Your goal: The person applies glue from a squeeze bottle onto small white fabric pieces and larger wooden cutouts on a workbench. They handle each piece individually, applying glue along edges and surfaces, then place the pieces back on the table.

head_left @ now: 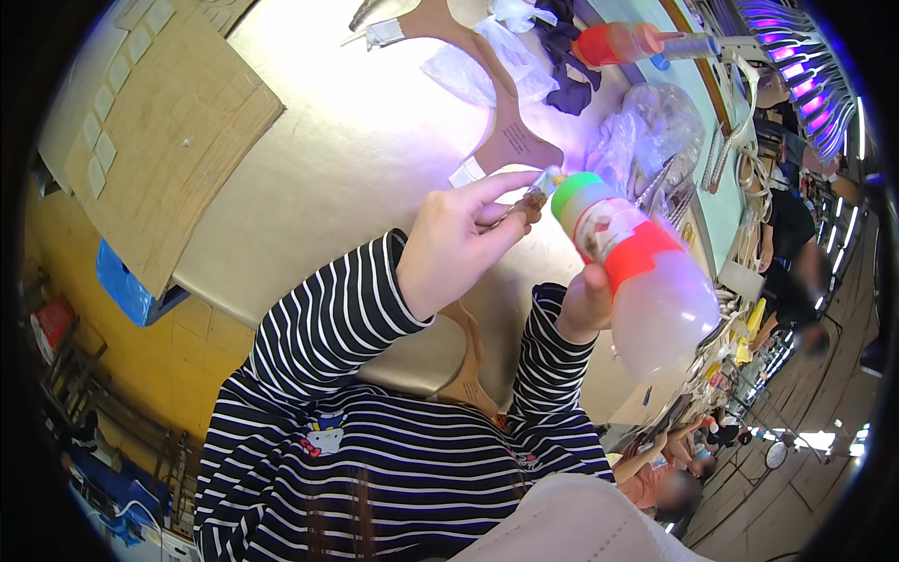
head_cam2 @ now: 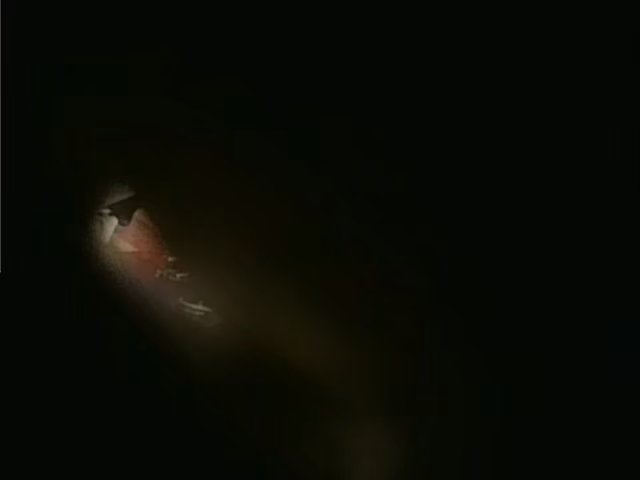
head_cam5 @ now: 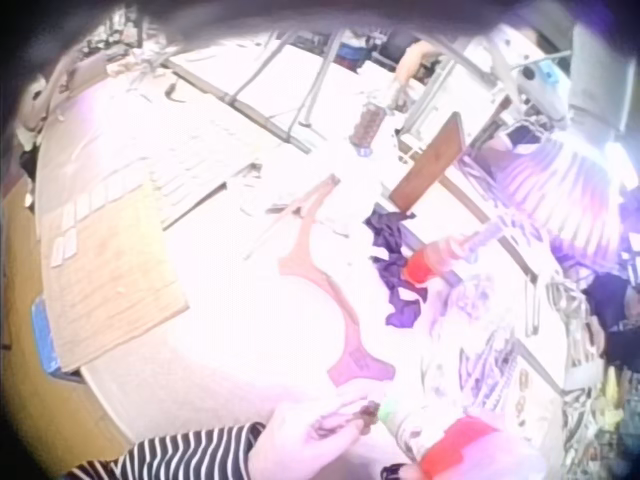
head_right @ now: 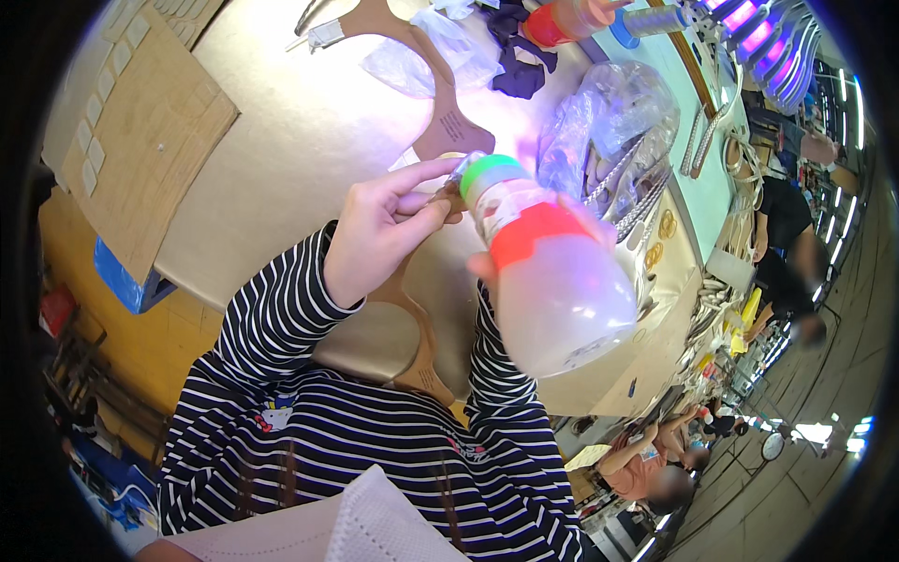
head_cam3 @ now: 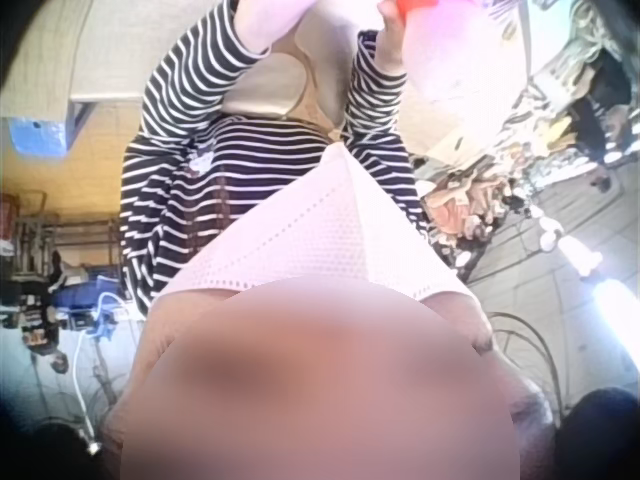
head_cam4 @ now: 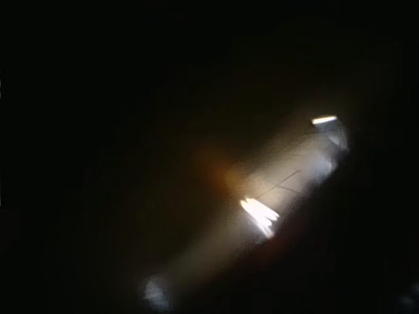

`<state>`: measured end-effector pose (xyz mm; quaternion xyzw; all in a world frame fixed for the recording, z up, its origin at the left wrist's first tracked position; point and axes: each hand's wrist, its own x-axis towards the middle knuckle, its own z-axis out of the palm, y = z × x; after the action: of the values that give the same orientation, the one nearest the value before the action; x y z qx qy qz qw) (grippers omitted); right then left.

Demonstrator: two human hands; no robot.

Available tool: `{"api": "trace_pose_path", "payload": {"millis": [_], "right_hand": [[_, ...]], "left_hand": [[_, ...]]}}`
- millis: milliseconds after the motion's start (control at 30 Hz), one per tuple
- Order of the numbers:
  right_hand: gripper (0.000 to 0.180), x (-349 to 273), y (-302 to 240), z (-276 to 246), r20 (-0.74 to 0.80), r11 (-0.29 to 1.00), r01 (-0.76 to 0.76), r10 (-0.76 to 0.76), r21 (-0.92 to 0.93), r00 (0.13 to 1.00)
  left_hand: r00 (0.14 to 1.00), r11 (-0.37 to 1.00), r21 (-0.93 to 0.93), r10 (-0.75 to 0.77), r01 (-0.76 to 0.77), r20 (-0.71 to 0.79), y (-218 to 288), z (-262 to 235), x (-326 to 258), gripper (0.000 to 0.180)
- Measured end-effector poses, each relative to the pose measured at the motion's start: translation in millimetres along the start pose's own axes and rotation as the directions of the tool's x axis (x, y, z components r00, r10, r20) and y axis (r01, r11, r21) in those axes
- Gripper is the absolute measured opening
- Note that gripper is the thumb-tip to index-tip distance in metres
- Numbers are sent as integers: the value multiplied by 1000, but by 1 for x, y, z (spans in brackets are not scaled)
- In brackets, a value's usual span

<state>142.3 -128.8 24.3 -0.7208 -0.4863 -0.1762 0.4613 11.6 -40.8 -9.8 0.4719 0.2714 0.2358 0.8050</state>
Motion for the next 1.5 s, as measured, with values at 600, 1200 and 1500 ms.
{"api": "trace_pose_path", "payload": {"millis": [600,1200,1500], "right_hand": [[90,-5,4,-1,-10,990,-130,131,56,991],[87,-9,7,7,-59,933,-243,267,266,962],[96,-14,2,6,-28,888,-323,351,327,936]], "left_hand": [[994,991,-101,-86,93,68,4,-4,4,38],[983,956,-237,-152,174,107,2,-6,6,36],[989,942,-300,-139,147,48,-2,-3,6,31]]}}
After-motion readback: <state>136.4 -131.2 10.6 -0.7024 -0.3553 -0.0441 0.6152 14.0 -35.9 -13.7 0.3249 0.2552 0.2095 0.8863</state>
